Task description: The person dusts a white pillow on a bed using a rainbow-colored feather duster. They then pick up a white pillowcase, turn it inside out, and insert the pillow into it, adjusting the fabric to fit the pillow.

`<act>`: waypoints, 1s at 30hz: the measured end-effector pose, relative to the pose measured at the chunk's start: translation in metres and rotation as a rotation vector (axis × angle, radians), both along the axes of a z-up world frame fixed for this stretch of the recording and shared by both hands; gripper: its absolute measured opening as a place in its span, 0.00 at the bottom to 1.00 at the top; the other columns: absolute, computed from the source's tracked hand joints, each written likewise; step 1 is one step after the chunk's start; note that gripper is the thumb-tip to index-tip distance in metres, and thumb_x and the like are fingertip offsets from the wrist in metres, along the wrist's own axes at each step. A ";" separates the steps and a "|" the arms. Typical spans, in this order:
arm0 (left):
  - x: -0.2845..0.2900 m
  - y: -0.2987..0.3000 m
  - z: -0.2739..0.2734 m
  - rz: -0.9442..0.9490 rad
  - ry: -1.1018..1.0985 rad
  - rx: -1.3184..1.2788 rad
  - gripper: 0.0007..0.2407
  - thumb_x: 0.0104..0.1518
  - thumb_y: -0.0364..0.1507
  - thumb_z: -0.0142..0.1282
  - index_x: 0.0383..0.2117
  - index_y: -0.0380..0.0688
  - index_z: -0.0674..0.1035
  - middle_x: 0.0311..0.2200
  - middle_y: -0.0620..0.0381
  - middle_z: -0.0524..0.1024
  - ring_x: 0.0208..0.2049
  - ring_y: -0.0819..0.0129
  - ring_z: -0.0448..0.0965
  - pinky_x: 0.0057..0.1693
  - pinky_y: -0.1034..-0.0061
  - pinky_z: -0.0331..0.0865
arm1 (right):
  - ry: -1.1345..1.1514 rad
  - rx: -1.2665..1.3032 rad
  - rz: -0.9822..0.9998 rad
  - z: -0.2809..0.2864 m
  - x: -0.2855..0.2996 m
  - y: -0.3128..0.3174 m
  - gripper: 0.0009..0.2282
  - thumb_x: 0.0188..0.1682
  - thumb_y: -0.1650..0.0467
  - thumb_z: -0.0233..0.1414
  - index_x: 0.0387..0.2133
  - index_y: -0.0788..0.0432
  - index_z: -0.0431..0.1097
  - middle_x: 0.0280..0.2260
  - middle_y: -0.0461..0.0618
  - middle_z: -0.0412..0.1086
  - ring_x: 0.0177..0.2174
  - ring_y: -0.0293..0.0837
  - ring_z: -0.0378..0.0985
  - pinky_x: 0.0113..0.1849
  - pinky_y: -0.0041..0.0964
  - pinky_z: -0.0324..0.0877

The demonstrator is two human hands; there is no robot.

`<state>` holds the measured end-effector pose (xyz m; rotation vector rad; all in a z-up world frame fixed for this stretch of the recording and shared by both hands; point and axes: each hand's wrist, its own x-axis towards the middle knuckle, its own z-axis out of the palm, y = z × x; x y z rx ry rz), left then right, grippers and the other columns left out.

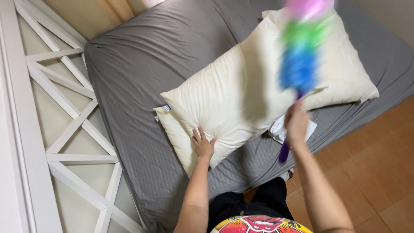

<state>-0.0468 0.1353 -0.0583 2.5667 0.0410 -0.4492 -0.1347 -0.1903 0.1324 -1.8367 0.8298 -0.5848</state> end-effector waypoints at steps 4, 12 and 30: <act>0.003 -0.002 -0.002 -0.002 -0.013 0.003 0.44 0.57 0.47 0.59 0.73 0.56 0.38 0.74 0.50 0.30 0.73 0.39 0.38 0.64 0.47 0.63 | -0.679 0.264 -0.147 0.128 0.004 -0.029 0.24 0.61 0.49 0.27 0.22 0.48 0.54 0.17 0.38 0.52 0.14 0.33 0.54 0.17 0.32 0.53; 0.008 -0.005 0.002 0.073 0.182 -0.072 0.47 0.56 0.46 0.62 0.74 0.62 0.36 0.76 0.53 0.24 0.75 0.42 0.30 0.64 0.39 0.57 | 0.175 -0.323 -0.080 -0.282 -0.025 -0.046 0.23 0.63 0.63 0.33 0.54 0.72 0.67 0.55 0.78 0.66 0.60 0.67 0.64 0.61 0.53 0.57; 0.081 -0.059 0.219 0.520 -0.251 -1.564 0.19 0.55 0.24 0.65 0.50 0.22 0.77 0.48 0.43 0.80 0.46 0.61 0.80 0.54 0.72 0.72 | 0.130 0.703 -0.012 -0.050 -0.063 0.048 0.25 0.57 0.49 0.40 0.17 0.53 0.55 0.11 0.38 0.47 0.09 0.33 0.45 0.13 0.32 0.40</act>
